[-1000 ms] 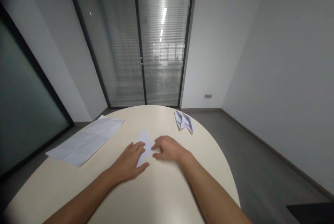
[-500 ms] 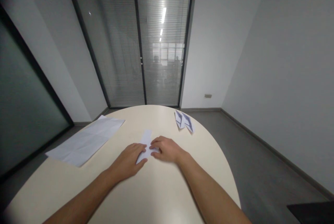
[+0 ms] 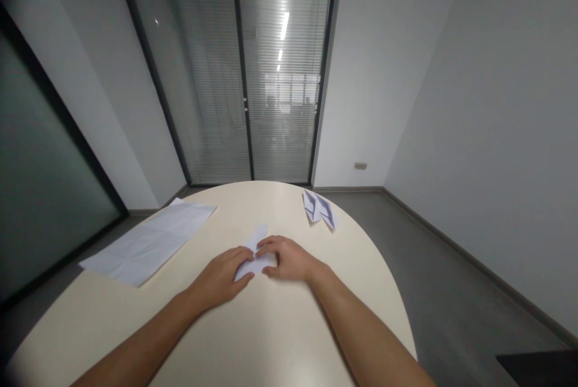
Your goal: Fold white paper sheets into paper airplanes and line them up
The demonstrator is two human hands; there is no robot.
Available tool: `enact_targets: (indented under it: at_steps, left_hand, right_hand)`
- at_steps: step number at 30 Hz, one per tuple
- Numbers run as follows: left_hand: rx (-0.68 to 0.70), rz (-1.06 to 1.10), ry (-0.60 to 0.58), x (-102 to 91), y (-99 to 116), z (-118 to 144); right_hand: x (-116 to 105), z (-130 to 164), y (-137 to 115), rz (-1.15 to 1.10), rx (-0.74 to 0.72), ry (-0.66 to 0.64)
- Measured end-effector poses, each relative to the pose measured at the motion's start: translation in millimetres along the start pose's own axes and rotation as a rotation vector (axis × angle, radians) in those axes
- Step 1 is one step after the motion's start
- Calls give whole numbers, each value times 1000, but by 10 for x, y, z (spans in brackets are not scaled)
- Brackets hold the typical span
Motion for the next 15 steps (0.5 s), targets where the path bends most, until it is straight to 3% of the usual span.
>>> enact_targets:
  at_steps: [7, 15]
  left_hand:
    - [-26, 12, -1, -21, 0, -1]
    - [-8, 30, 19, 22, -44, -11]
  right_hand:
    - [21, -28, 1, -18, -12, 52]
    - [11, -29, -34, 96, -60, 27]
Point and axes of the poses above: each hand's wrist, its own z-axis away from the middle knuckle, its own x-axis out of the palm, y = z × x, the point moved 1 cm from there along -z, towards the middle knuckle, and after that the axes turned 2 degrees about -z, right-handed, at the moved point
